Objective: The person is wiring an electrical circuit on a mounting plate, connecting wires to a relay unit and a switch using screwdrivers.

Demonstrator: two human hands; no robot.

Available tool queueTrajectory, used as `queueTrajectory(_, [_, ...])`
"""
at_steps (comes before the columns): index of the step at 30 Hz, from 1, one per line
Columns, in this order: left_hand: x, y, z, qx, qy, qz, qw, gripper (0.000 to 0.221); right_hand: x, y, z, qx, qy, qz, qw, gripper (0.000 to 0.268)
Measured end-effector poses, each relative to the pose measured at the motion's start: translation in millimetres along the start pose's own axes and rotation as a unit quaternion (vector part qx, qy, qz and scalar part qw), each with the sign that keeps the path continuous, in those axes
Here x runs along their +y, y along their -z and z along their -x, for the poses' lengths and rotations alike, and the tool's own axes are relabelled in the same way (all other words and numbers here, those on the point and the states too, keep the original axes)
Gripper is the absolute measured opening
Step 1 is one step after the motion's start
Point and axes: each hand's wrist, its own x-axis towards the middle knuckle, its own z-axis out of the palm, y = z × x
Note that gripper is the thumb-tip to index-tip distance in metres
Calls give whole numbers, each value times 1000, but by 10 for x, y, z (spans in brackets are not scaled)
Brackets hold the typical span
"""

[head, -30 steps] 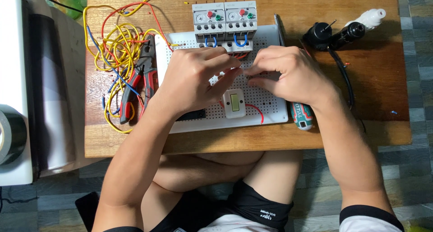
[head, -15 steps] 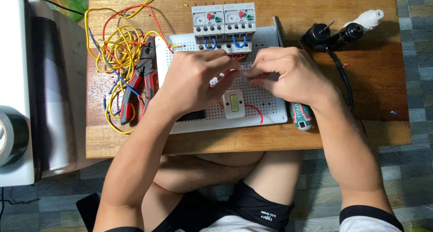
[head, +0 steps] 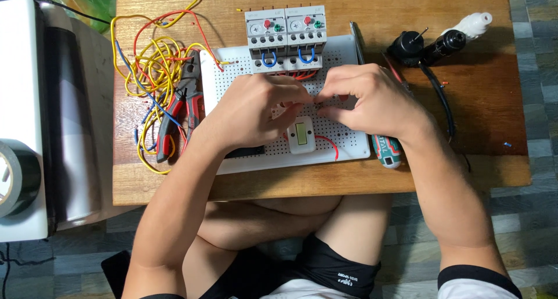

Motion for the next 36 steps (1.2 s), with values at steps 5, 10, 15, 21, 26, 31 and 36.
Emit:
queueTrajectory(5, [-33, -14, 15, -22, 21, 9, 999, 17, 13, -6, 3, 8, 2, -8, 1000, 13])
queueTrajectory(10, [-54, -14, 30, -35, 39, 16, 999, 17, 33, 14, 2, 25, 8, -9, 1000, 13])
queueTrajectory(15, [-34, -2, 11, -37, 45, 9, 998, 21, 64, -21, -4, 23, 4, 9, 1000, 17])
queueTrajectory(21, [25, 17, -19, -31, 52, 36, 997, 28, 86, -26, 7, 18, -2, 6, 1000, 19])
queueTrajectory(26, [-12, -10, -21, -41, 65, 37, 996, 29, 67, -16, -4, 12, -12, 5, 1000, 20])
queueTrajectory(31, [-22, -37, -10, -42, 73, 37, 996, 31, 55, -19, -13, 17, -12, 3, 1000, 19])
queueTrajectory(36, [1, -23, -14, -47, 81, 38, 995, 31, 90, -22, 1, 16, -14, 6, 1000, 20])
